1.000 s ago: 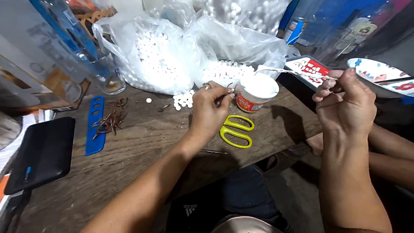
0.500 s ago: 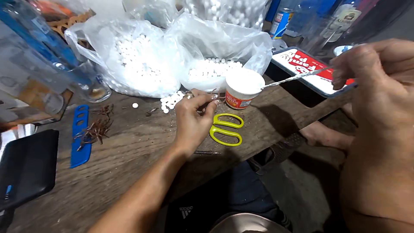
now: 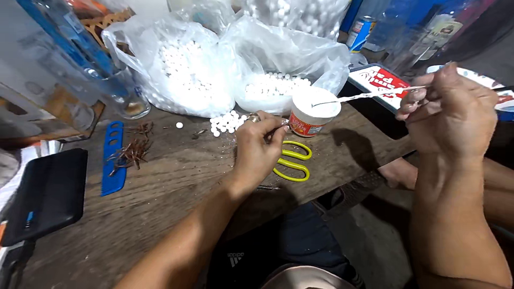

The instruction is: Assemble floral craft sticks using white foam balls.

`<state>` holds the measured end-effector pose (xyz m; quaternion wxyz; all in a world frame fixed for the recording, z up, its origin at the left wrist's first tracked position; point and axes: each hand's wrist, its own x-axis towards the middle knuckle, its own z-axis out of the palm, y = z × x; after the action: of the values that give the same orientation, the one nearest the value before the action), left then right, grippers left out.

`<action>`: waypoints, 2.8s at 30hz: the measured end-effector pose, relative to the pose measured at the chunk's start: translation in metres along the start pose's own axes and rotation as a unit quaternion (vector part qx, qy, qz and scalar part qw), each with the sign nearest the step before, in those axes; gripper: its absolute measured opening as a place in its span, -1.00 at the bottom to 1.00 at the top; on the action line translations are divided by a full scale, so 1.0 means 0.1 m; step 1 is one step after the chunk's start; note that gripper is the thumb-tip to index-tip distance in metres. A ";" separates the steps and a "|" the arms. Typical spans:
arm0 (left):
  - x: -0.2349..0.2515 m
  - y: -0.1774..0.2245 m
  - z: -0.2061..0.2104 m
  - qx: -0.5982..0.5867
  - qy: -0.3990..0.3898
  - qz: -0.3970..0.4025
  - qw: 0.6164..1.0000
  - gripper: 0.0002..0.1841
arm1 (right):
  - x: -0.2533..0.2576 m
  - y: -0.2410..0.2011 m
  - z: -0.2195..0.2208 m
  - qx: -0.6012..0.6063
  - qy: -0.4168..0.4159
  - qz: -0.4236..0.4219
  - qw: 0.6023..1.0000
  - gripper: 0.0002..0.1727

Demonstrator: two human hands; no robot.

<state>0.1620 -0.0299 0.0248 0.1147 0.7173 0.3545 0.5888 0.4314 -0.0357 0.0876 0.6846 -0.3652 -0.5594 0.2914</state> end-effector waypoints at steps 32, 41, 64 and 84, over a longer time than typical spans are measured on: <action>0.00 0.03 -0.04 0.006 -0.017 0.019 1.000 -0.92 | -0.06 0.15 0.17 0.018 -0.026 0.028 0.999 -0.54; 0.00 0.04 -0.04 0.022 -0.022 0.012 0.999 -0.92 | -0.09 0.17 0.17 0.027 -0.037 0.026 0.999 -0.53; 0.00 0.01 -0.02 -0.015 0.012 -0.007 1.000 -0.95 | -0.16 0.19 0.10 0.034 -0.043 0.028 0.998 -0.54; 0.01 0.04 -0.04 0.006 -0.006 -0.013 1.000 -0.94 | -0.19 0.18 0.13 0.039 -0.028 0.034 0.998 -0.52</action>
<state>0.1593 -0.0333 0.0287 0.1194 0.7168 0.3666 0.5810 0.4148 -0.0391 0.0636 0.6721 -0.3484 -0.5540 0.3463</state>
